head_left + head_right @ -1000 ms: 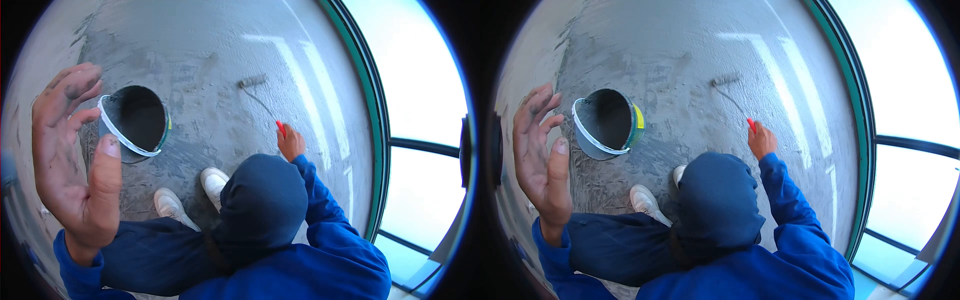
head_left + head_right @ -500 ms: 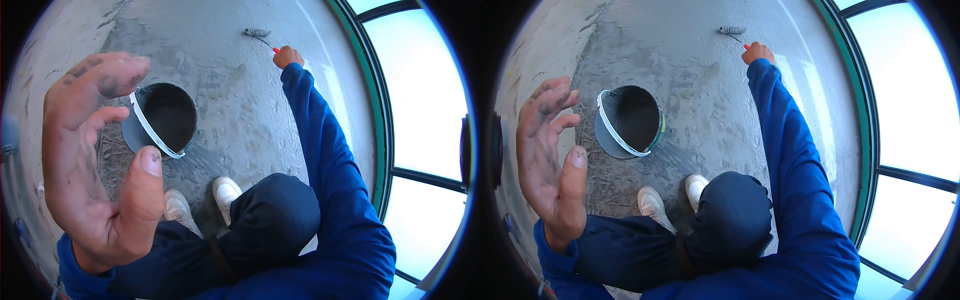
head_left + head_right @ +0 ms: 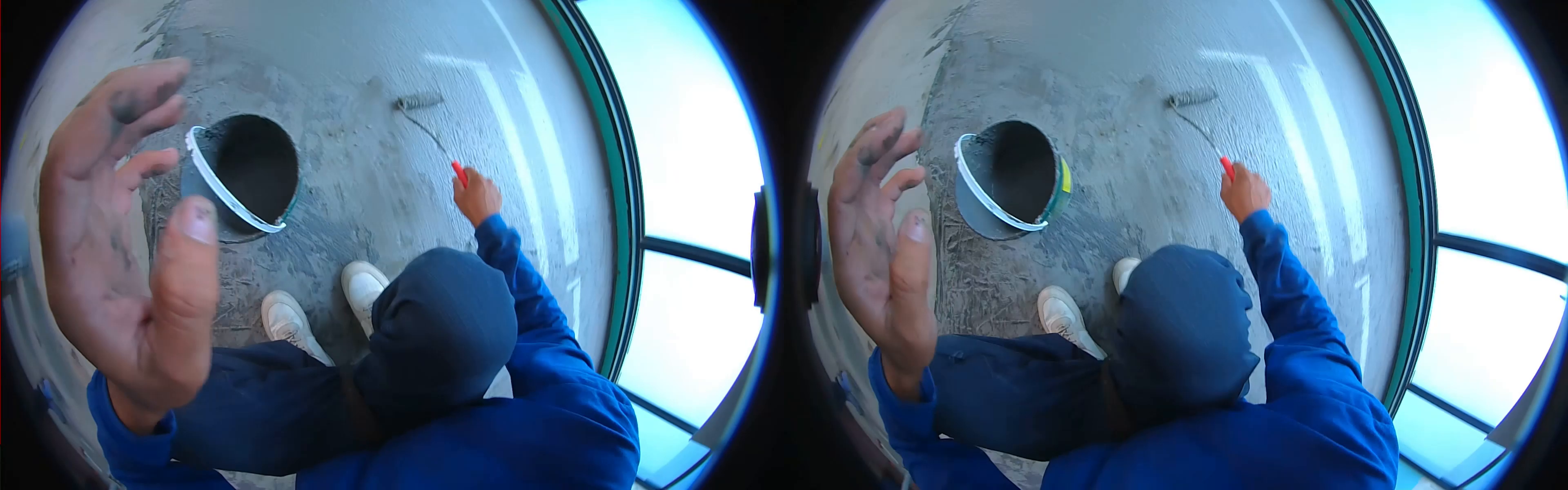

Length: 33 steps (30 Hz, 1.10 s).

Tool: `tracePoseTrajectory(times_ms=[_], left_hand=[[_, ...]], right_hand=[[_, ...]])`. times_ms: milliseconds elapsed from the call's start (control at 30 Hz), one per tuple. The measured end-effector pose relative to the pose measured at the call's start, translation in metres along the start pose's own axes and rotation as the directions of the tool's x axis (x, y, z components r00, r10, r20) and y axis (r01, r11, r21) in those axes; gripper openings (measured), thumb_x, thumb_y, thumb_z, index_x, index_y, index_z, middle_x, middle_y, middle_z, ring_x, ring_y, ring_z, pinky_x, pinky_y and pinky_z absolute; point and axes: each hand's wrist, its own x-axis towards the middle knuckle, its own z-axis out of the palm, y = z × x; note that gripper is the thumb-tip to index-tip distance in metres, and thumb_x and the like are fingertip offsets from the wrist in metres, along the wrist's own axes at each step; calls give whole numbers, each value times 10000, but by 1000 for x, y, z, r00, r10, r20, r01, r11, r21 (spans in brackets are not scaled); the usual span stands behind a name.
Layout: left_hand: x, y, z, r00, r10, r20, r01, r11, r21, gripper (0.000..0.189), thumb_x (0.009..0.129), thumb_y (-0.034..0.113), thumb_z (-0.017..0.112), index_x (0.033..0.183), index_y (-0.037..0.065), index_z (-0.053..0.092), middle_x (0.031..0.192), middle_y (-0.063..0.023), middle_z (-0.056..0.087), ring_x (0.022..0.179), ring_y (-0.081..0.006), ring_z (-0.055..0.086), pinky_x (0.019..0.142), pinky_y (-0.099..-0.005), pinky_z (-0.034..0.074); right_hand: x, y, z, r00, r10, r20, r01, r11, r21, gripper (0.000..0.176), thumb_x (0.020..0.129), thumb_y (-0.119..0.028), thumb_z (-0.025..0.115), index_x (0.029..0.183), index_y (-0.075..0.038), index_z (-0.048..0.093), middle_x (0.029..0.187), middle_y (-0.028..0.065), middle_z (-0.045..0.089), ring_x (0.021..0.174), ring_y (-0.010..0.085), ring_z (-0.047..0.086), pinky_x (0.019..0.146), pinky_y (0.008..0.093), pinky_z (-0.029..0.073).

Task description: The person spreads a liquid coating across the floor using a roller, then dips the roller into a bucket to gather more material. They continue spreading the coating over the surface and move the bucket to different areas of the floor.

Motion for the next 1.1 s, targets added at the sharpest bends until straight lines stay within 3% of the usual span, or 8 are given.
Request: tracePoseTrajectory(times_ms=[200, 267, 433, 467, 533, 667, 933, 1100], left_hand=[[2, -4, 15, 999, -49, -2, 49, 999, 10, 507, 865, 106, 475, 1355, -7, 414, 1381, -189, 451, 1249, -305, 472, 1005, -427, 375], [2, -7, 18, 998, -64, 15, 64, 998, -6, 482, 896, 121, 472, 1359, -1, 416, 1394, -177, 446, 1262, -302, 465, 1020, -438, 371], [0, -13, 23, 996, -80, 23, 80, 997, 21, 473, 874, 76, 481, 1333, -27, 431, 1371, -185, 462, 1242, -293, 476, 999, -419, 378], [0, -14, 22, 996, -80, 29, 79, 996, 37, 471, 878, 81, 481, 1334, -24, 431, 1375, -182, 461, 1249, -294, 472, 1007, -424, 375], [-3, -21, 19, 995, -83, 54, 78, 992, 100, 462, 924, 175, 465, 1365, 40, 428, 1408, -169, 447, 1295, -315, 445, 1060, -483, 358], [-2, -15, 24, 994, -104, 22, 103, 994, 47, 449, 928, 162, 476, 1357, 39, 432, 1400, -169, 453, 1288, -309, 449, 1052, -478, 363], [-4, -16, 25, 994, -109, -8, 109, 993, 39, 409, 947, 98, 465, 1348, 25, 434, 1389, -158, 458, 1279, -294, 451, 1046, -467, 359], [-3, -27, 27, 986, -168, -15, 168, 980, 102, 420, 936, 90, 486, 1345, 10, 431, 1386, -151, 462, 1254, -283, 461, 1033, -423, 368]], right_hand=[[-167, 78, 12, 994, 92, 56, -98, 990, 100, 189, 861, -297, 595, 905, -115, 571, 676, 190, 631, 638, 414, 621, 570, 535, 463], [-217, 91, 4, 975, 177, 136, -183, 983, 32, 186, 865, -286, 595, 910, -107, 574, 697, 186, 635, 656, 404, 624, 587, 516, 471], [-321, 131, -2, 944, 286, 163, -302, 949, 86, 218, 864, -251, 618, 1026, -104, 623, 819, 171, 659, 738, 379, 639, 627, 471, 490], [-335, 140, 2, 955, 283, 90, -290, 953, 83, 239, 866, -238, 620, 1060, -98, 623, 849, 168, 665, 757, 369, 643, 635, 454, 499], [-341, 139, 0, 943, 313, 111, -322, 944, 77, 248, 867, -242, 622, 1068, -98, 623, 858, 165, 667, 761, 369, 644, 637, 450, 501], [-311, 123, 9, 947, 311, 79, -320, 937, 141, 239, 867, -244, 620, 1065, -111, 624, 864, 153, 667, 765, 369, 643, 632, 445, 502], [-142, 59, 21, 991, 123, -53, -107, 967, 230, 186, 872, -263, 603, 1011, -140, 616, 798, 143, 651, 719, 368, 632, 615, 464, 484], [-138, 72, 30, 992, 83, -96, -58, 969, 240, 170, 868, -266, 608, 981, -139, 599, 766, 133, 643, 694, 366, 630, 597, 472, 476]])
